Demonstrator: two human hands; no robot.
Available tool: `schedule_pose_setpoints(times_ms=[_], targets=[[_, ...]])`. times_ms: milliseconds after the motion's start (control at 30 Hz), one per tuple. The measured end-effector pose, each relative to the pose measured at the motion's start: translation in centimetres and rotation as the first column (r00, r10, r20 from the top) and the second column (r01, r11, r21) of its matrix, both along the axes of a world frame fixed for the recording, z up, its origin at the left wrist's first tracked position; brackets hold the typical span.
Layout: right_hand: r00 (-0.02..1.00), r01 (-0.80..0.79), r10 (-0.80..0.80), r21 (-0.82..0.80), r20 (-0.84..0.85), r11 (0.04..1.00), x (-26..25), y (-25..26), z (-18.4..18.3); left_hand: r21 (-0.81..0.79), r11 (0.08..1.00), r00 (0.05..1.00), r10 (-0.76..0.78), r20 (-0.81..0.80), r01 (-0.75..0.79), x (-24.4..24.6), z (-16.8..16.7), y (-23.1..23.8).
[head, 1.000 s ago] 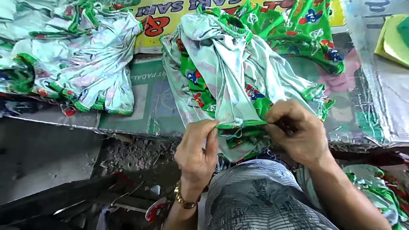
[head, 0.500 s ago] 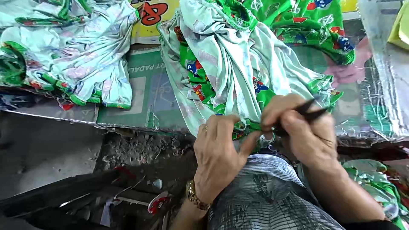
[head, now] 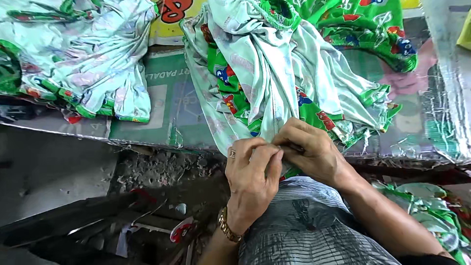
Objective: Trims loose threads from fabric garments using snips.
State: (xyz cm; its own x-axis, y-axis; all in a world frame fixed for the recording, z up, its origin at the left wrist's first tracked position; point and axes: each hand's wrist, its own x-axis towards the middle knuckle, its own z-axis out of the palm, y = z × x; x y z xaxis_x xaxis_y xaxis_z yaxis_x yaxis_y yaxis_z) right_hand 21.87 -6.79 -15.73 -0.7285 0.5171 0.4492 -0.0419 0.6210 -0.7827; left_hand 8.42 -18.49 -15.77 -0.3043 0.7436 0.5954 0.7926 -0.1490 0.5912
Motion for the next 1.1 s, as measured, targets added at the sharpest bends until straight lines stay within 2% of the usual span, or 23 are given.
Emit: schedule_pose_setpoints(times_ms=[133, 333, 433, 567, 700, 800, 933, 1100], targets=[[0.999, 0.034, -0.035, -0.061, -0.016, 0.998, 0.1, 0.1, -0.3, -0.048, 0.993, 0.992, -0.104, 0.069, 0.108, -0.2, -0.6, 0.8], [0.995, 0.036, -0.068, -0.343, -0.079, 0.939, 0.5, 0.3, 0.1, -0.061, 0.991, 0.979, -0.108, 0.17, 0.12, -0.6, -0.6, 1.3], [0.987, -0.008, -0.047, -0.339, -0.153, 0.941, 0.5, 0.3, -0.2, -0.107, 0.986, 0.983, -0.115, 0.145, 0.131, -0.7, -0.1, 1.2], [0.983, -0.077, 0.045, -0.181, -0.176, 0.981, 1.3, 0.2, -0.5, -0.089, 0.992, 0.994, -0.094, -0.049, 0.089, -0.7, -0.2, 0.6], [0.997, 0.001, -0.011, 0.14, 0.07, 0.99, 3.3, -0.2, 0.2, -0.014, 1.0, 0.974, -0.028, -0.226, 0.025, -0.7, -1.7, -0.7], [0.986, 0.018, -0.069, 0.307, 0.155, 0.952, 4.3, -0.2, 0.5, 0.035, 0.999, 0.948, 0.021, -0.319, -0.01, -0.5, -2.6, -1.3], [0.971, 0.047, -0.148, 0.454, 0.188, 0.89, 4.6, -0.4, 0.7, 0.101, 0.995, 0.934, 0.058, -0.352, -0.024, -0.2, -2.9, -1.4], [0.972, 0.111, -0.21, 0.573, 0.109, 0.812, 4.8, -1.0, 0.6, 0.161, 0.987, 0.944, 0.075, -0.321, -0.023, 0.1, -2.8, -1.8]])
